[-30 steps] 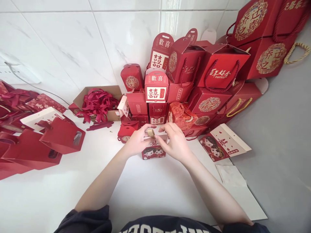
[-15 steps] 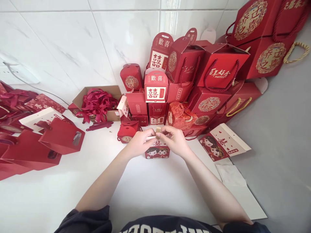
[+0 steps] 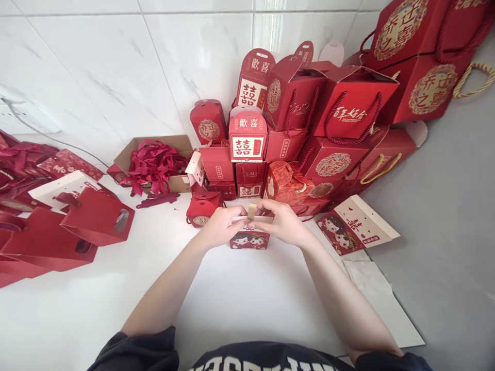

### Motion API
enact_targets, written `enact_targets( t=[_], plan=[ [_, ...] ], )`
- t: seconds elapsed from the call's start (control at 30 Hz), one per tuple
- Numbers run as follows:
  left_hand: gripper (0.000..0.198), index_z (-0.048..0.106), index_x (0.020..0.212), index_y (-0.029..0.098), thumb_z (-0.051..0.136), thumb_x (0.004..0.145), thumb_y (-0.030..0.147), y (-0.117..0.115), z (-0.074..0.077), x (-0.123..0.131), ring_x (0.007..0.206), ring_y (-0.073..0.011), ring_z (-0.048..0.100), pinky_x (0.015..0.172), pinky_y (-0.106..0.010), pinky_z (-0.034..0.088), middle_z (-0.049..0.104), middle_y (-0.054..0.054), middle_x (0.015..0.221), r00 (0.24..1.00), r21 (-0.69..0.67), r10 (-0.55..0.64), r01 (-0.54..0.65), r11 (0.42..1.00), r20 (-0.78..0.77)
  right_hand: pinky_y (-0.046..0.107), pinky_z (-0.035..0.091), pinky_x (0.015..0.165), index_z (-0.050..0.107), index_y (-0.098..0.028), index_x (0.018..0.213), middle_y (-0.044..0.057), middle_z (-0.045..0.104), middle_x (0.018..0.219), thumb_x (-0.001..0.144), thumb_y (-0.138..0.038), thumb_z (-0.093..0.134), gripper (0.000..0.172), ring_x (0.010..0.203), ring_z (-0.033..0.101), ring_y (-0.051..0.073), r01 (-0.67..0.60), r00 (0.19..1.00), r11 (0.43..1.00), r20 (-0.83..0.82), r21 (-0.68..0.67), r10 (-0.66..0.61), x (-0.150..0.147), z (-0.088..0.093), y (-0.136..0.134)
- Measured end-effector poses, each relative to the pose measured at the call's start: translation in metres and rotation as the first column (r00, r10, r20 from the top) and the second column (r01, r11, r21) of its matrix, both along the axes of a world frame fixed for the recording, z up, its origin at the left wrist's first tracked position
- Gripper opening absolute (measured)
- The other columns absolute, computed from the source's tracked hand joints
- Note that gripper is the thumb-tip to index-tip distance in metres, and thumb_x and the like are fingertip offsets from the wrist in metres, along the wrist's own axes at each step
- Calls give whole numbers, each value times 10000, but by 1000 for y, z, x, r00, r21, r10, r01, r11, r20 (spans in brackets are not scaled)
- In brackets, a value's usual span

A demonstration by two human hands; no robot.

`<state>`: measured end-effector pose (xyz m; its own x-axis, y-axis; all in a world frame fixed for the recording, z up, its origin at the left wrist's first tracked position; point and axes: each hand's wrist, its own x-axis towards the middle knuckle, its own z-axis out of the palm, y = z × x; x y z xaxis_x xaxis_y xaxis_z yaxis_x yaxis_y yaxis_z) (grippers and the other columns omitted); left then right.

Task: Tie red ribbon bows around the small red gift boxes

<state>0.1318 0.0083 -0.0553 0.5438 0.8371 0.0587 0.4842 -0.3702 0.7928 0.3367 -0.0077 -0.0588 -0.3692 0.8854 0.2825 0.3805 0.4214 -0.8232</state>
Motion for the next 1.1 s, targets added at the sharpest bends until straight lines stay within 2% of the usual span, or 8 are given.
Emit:
enact_targets(
  t=[0.17,0.3,0.47,0.6,0.77,0.93,1.1],
  plan=[
    [214,658,946,154,518,885,304,0,-3,0,805,-188,647,756,-277,504,688,-37,846,1000,28,-7,7,1000,-3,250,467,709,613,-197,893,9,650,879,836,-280,622,102,802,601,154,-6,1000,1000,-9,20,6,1,1,-1],
    [212,668,952,165,507,882,284,0,-2,1,802,-183,654,762,-266,501,693,-28,839,1000,47,-4,5,999,-14,270,465,754,607,-216,937,10,659,930,811,-291,675,162,842,610,168,-28,999,999,32,26,27,2,2,0],
    [213,665,969,173,494,882,266,0,-1,1,792,-172,650,690,-234,478,710,-18,905,999,63,-5,9,998,-51,287,467,782,581,-208,890,8,644,891,832,-254,638,93,828,610,169,-17,1000,998,27,56,16,-1,-2,1],
    [226,663,1007,177,493,888,266,0,-1,1,806,-163,647,704,-225,466,710,-12,927,999,74,-15,17,997,-34,278,488,772,586,-210,923,11,638,910,836,-213,605,88,848,609,165,-41,999,999,-11,10,41,1,-5,2],
    [233,667,985,165,496,896,295,0,-1,1,733,-149,615,652,-221,443,698,-6,861,998,78,-16,21,997,-56,276,505,800,596,-212,958,5,651,919,827,-168,584,138,860,622,157,-86,994,996,-77,-33,83,4,-6,3],
    [224,668,993,174,493,902,278,2,-2,1,664,-119,577,616,-211,408,683,11,824,998,101,-31,36,994,-48,280,503,797,595,-202,938,7,648,898,808,-154,574,140,848,620,158,-43,997,999,-72,-10,42,1,-9,3],
    [153,630,942,184,539,872,285,-3,3,1,562,-109,532,554,-217,376,644,23,726,991,166,-28,50,985,-130,253,484,755,589,-204,922,-14,658,865,770,-128,590,171,793,626,141,4,998,1000,-60,18,-3,-5,-7,0]
  ],
)
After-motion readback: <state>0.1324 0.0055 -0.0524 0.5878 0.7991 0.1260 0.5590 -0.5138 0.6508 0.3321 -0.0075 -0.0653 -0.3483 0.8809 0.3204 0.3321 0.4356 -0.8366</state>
